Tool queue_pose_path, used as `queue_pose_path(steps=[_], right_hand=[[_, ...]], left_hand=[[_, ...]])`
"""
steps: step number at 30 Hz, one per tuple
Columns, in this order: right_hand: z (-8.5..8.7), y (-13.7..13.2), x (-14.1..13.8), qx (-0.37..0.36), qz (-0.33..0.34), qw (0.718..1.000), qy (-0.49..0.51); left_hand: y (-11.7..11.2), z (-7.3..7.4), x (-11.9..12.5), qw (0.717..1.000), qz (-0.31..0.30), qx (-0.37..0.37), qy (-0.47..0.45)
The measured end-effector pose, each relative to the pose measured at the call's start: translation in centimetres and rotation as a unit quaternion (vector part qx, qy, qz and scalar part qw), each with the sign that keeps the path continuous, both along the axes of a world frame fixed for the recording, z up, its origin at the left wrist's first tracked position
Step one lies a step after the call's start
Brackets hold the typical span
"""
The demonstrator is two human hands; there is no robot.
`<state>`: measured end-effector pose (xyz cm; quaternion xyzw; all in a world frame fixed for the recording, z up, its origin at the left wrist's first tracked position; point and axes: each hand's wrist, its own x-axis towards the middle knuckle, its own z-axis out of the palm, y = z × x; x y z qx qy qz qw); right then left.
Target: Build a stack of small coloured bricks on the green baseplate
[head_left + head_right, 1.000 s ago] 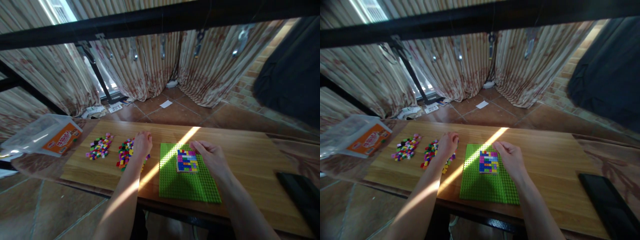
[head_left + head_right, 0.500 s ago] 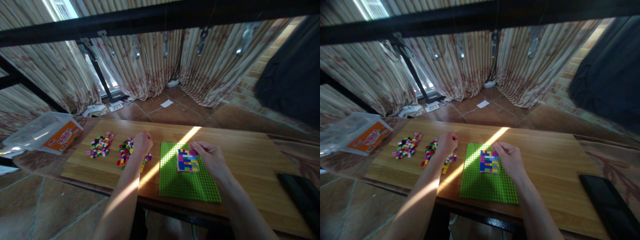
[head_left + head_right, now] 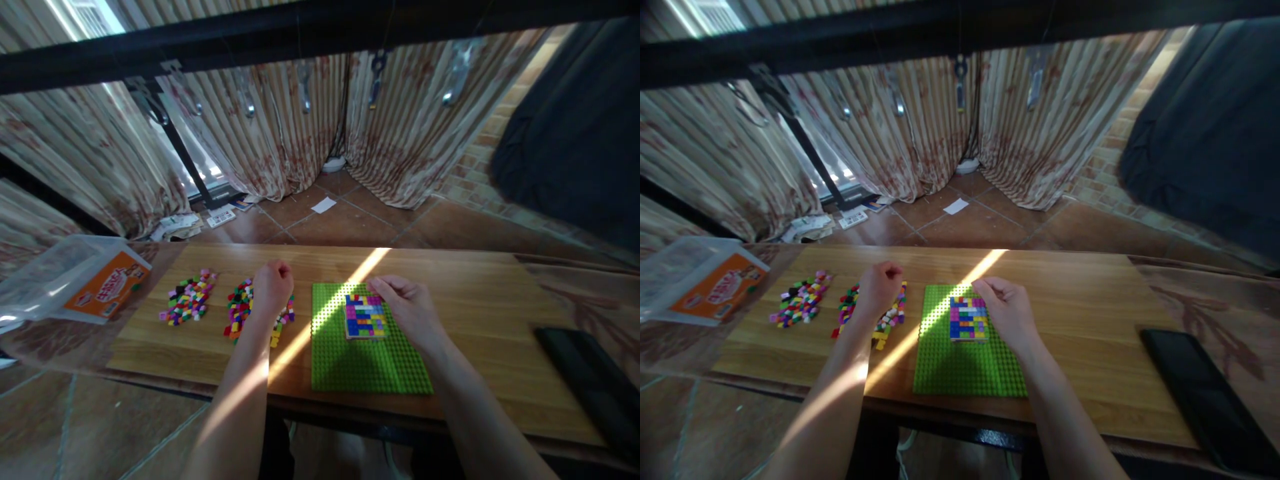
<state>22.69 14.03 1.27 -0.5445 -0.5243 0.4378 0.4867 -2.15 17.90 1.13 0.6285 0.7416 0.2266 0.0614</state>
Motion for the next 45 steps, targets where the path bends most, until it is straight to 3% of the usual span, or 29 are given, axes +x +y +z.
queue_pose_path(steps=[7,12,15,18,20,23,25,27,30,36,45], right_hand=[[-0.3,0.1,0.3,0.014,0.006,1.000,-0.014],[-0.3,0.1,0.3,0.013,0.011,1.000,-0.012],[-0.1,0.1,0.2,0.016,0.005,1.000,-0.007],[0.2,0.0,-0.1,0.025,0.000,1.000,0.015],[0.4,-0.1,-0.3,0.043,0.000,0.998,0.038],[0.7,-0.4,-0.6,0.076,0.014,0.996,0.048],[1.0,-0.6,-0.8,0.095,0.025,0.995,0.035],[1.2,-0.7,-1.0,0.113,0.028,0.993,0.023],[1.5,-0.8,-1.3,0.135,0.026,0.990,0.009],[1.6,-1.0,-1.8,0.200,0.014,0.977,-0.071],[1.2,-1.2,-1.8,0.251,0.008,0.949,-0.189]], left_hand=[[-0.8,-0.4,1.3,0.992,-0.002,-0.038,0.123],[-0.7,-0.3,1.6,0.992,-0.002,-0.037,0.118],[-0.4,-0.2,1.5,0.998,-0.028,0.001,0.061],[-0.4,0.0,2.4,0.988,-0.071,0.069,-0.120],[-0.7,0.2,3.7,0.942,-0.111,0.080,-0.305],[-1.8,0.5,6.2,0.821,-0.154,0.019,-0.549],[-2.5,0.7,7.3,0.761,-0.169,-0.010,-0.626],[-3.1,0.9,7.9,0.735,-0.172,-0.023,-0.656],[-3.5,0.9,8.0,0.732,-0.170,-0.022,-0.659],[-3.5,1.0,8.2,0.762,-0.169,-0.009,-0.625],[-3.5,0.7,8.3,0.778,-0.170,-0.003,-0.605]])
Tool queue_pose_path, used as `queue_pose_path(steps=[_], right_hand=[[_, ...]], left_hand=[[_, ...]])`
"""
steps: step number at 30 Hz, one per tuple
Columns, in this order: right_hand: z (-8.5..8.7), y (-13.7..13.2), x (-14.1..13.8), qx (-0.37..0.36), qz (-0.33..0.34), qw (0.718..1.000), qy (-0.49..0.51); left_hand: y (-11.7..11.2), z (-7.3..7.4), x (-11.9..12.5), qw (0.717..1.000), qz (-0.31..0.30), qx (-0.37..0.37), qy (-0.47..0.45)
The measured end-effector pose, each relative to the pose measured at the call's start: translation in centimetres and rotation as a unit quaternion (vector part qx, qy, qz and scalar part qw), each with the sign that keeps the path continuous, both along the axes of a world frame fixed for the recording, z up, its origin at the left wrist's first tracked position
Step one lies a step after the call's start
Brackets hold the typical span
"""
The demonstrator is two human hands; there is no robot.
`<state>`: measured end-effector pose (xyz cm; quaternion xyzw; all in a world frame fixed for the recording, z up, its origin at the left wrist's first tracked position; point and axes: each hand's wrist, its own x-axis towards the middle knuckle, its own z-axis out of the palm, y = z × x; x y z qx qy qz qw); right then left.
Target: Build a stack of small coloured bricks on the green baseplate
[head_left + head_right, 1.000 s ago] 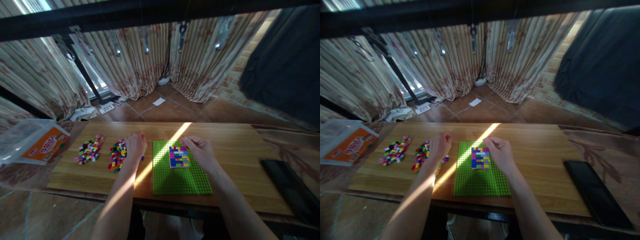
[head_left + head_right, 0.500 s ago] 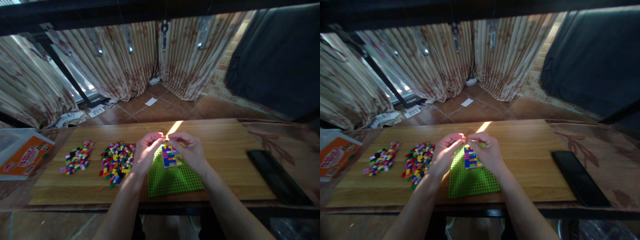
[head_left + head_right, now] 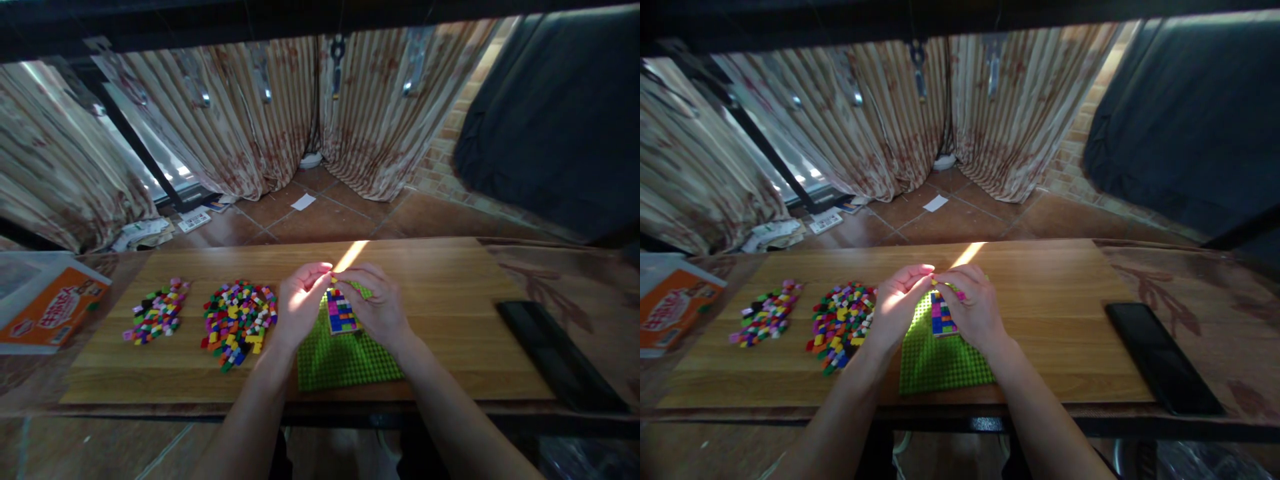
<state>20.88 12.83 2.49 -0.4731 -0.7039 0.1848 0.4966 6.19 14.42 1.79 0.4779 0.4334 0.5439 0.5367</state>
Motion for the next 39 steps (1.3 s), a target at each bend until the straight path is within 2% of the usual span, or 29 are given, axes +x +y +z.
queue_pose_path(steps=[7,11,15,20,26,34,39], right_hand=[[0.5,0.4,0.6,-0.008,0.007,1.000,0.007],[0.4,0.7,1.9,-0.054,0.022,0.998,-0.009],[0.0,0.9,2.6,-0.115,0.061,0.991,-0.013],[-0.3,0.8,2.2,-0.149,0.083,0.985,-0.021],[-0.6,1.0,2.1,-0.161,0.083,0.983,-0.019],[-1.3,1.3,2.3,-0.181,0.086,0.980,0.014],[-1.2,1.3,2.2,-0.182,0.083,0.980,0.006]], left_hand=[[0.2,-0.7,0.2,0.999,-0.010,0.029,0.037],[0.5,-0.7,-0.3,0.999,0.012,-0.003,0.049],[0.8,-0.8,-0.7,0.996,-0.001,-0.043,0.078],[0.8,-1.3,-0.5,0.991,-0.019,-0.042,0.125],[0.7,-1.2,-0.3,0.989,-0.064,-0.038,0.127],[0.4,-0.9,-0.1,0.993,-0.062,-0.072,0.066],[0.4,-1.0,-0.1,0.994,-0.052,-0.079,0.063]])
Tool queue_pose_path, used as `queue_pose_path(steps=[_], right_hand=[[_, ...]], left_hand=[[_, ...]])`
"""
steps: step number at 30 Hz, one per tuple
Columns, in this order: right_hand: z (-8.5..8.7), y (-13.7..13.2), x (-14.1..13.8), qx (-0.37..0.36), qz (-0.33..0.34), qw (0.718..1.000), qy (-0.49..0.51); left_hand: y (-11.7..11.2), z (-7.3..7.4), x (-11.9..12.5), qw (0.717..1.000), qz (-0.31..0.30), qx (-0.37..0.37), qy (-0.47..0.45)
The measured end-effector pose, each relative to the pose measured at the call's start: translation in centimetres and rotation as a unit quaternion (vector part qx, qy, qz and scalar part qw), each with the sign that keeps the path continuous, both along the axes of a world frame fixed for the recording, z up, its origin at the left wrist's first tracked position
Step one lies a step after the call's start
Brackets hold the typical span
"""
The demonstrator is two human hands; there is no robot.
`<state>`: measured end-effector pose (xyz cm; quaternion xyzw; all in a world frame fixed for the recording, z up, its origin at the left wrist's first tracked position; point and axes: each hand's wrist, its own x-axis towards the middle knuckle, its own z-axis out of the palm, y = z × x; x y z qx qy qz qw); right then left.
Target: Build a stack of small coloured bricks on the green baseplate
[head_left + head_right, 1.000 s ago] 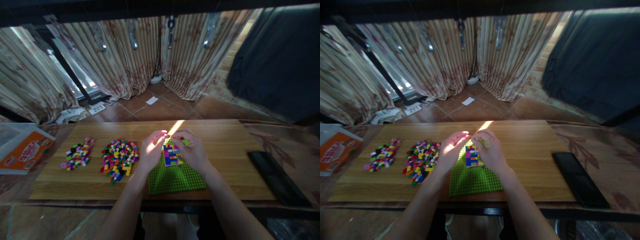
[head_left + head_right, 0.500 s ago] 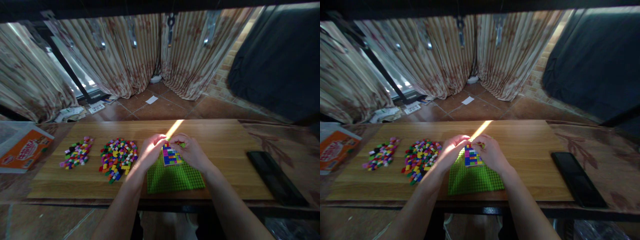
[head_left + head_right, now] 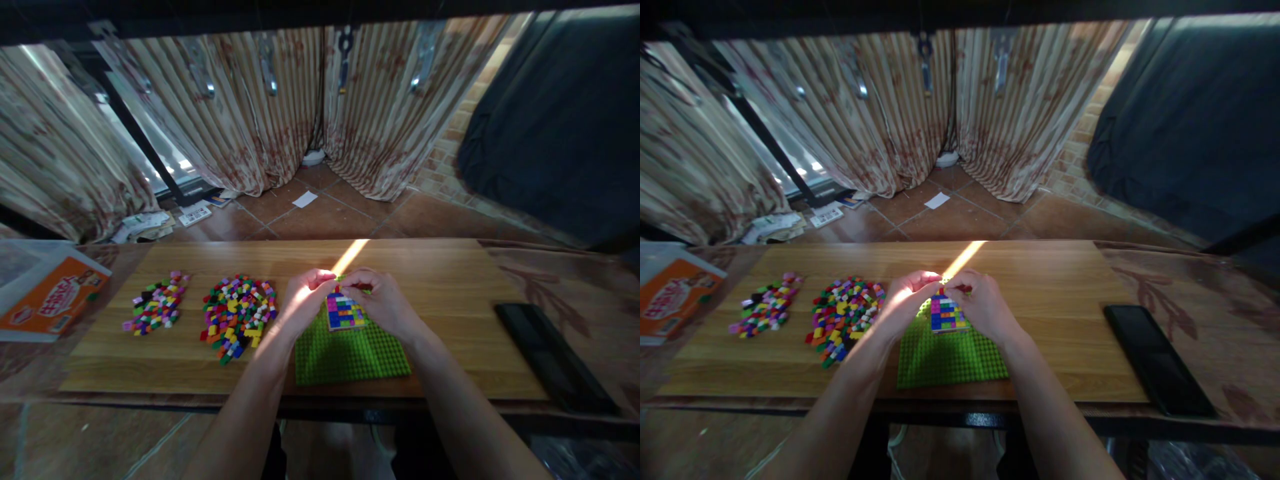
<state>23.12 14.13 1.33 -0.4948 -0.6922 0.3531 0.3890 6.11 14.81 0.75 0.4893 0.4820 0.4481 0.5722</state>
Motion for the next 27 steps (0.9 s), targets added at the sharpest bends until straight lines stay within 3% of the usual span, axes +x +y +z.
queue_pose_path(steps=[11,20,25,27], right_hand=[[0.3,0.0,-0.1,-0.017,-0.001,1.000,-0.013],[-1.3,-0.3,0.2,-0.073,-0.003,0.985,0.156],[-0.8,0.1,0.4,-0.063,-0.077,0.979,0.177],[-0.6,0.2,0.7,-0.047,-0.114,0.977,0.172]], left_hand=[[0.2,-0.5,0.2,1.000,0.011,0.005,0.000],[0.0,-0.3,-0.3,0.998,-0.007,0.036,0.044],[0.9,-0.3,-1.8,0.998,0.064,0.026,-0.003],[1.4,-0.4,-3.2,0.994,0.101,0.043,0.019]])
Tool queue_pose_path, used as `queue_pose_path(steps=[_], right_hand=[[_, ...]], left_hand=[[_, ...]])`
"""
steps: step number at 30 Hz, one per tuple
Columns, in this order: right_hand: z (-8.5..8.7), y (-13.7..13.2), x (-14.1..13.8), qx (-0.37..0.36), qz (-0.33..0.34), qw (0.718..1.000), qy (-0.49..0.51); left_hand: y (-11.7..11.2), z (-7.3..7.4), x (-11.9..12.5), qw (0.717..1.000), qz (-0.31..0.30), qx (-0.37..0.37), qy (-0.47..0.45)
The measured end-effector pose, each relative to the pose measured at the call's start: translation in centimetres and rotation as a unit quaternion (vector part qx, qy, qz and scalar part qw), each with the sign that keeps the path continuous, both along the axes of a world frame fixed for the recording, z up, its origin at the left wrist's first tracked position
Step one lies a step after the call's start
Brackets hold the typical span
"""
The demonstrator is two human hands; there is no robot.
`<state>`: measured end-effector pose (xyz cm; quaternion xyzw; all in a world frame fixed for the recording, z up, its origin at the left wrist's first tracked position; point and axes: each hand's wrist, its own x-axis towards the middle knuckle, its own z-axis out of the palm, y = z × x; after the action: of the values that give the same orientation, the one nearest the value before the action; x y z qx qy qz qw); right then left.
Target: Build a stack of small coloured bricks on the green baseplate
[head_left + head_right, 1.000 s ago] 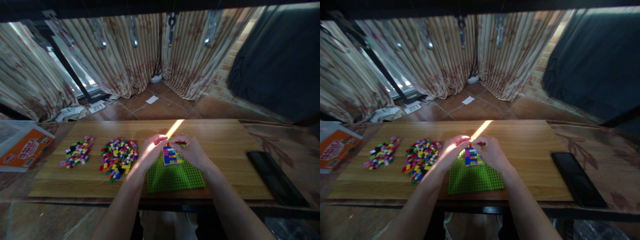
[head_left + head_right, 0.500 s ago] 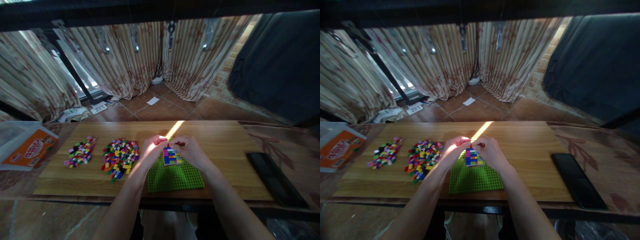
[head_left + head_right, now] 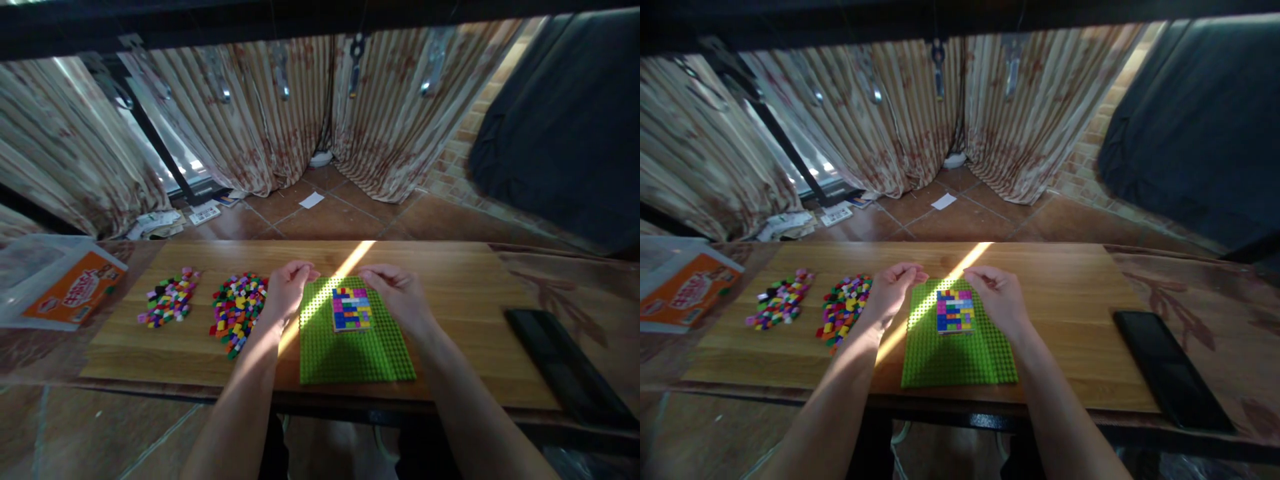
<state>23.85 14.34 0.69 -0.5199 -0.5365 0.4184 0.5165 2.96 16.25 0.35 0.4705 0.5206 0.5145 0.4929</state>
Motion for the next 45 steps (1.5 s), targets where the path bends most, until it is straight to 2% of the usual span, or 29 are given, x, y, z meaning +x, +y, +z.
queue_pose_path(steps=[3,7,11,15,19,22,25,27,29,31,34,36,39,45], right_hand=[[0.2,0.0,0.4,0.009,-0.026,0.999,-0.019],[0.5,-0.2,0.5,0.013,-0.024,0.999,-0.044],[0.6,-0.3,0.2,0.016,-0.015,0.999,-0.049],[0.5,-0.3,0.2,0.008,-0.005,0.999,-0.050],[0.5,-0.3,0.2,0.007,-0.001,0.998,-0.068],[0.6,-0.3,0.0,0.009,-0.004,0.997,-0.073],[0.5,-0.4,-0.1,0.008,-0.005,0.998,-0.069],[0.4,-0.3,-0.1,0.011,-0.003,0.998,-0.067],[0.4,-0.3,-0.1,0.015,-0.003,0.998,-0.067],[0.4,-0.2,-0.2,0.018,-0.001,0.998,-0.063],[0.6,-0.3,-0.6,0.025,0.009,0.998,-0.049],[0.8,-0.5,-1.1,0.030,0.023,0.998,-0.040],[1.2,-0.9,-1.6,0.038,0.041,0.998,-0.039],[2.3,-1.5,-2.0,0.096,0.060,0.990,-0.087]], left_hand=[[0.4,0.1,-2.7,0.996,0.025,0.013,0.089],[0.2,0.7,-6.1,0.981,-0.028,0.005,0.190],[-0.1,0.8,-7.9,0.965,-0.062,0.016,0.254],[-0.3,0.8,-8.0,0.930,-0.078,0.029,0.357],[-0.8,1.5,-6.8,0.863,-0.065,0.013,0.501],[-1.3,2.0,-5.7,0.822,-0.043,-0.011,0.568],[-1.6,2.2,-5.1,0.808,-0.028,-0.019,0.589],[-1.6,2.1,-5.0,0.812,-0.015,-0.015,0.583],[-1.4,1.8,-5.1,0.830,-0.006,0.002,0.557],[-1.2,1.6,-5.1,0.870,-0.016,0.031,0.491],[-0.8,1.2,-4.4,0.943,-0.043,0.070,0.321],[-0.8,1.3,-3.4,0.971,-0.055,0.077,0.218],[-1.2,1.8,-1.6,0.985,-0.087,0.075,0.132],[-2.5,2.8,1.3,0.988,-0.103,0.088,0.074]])
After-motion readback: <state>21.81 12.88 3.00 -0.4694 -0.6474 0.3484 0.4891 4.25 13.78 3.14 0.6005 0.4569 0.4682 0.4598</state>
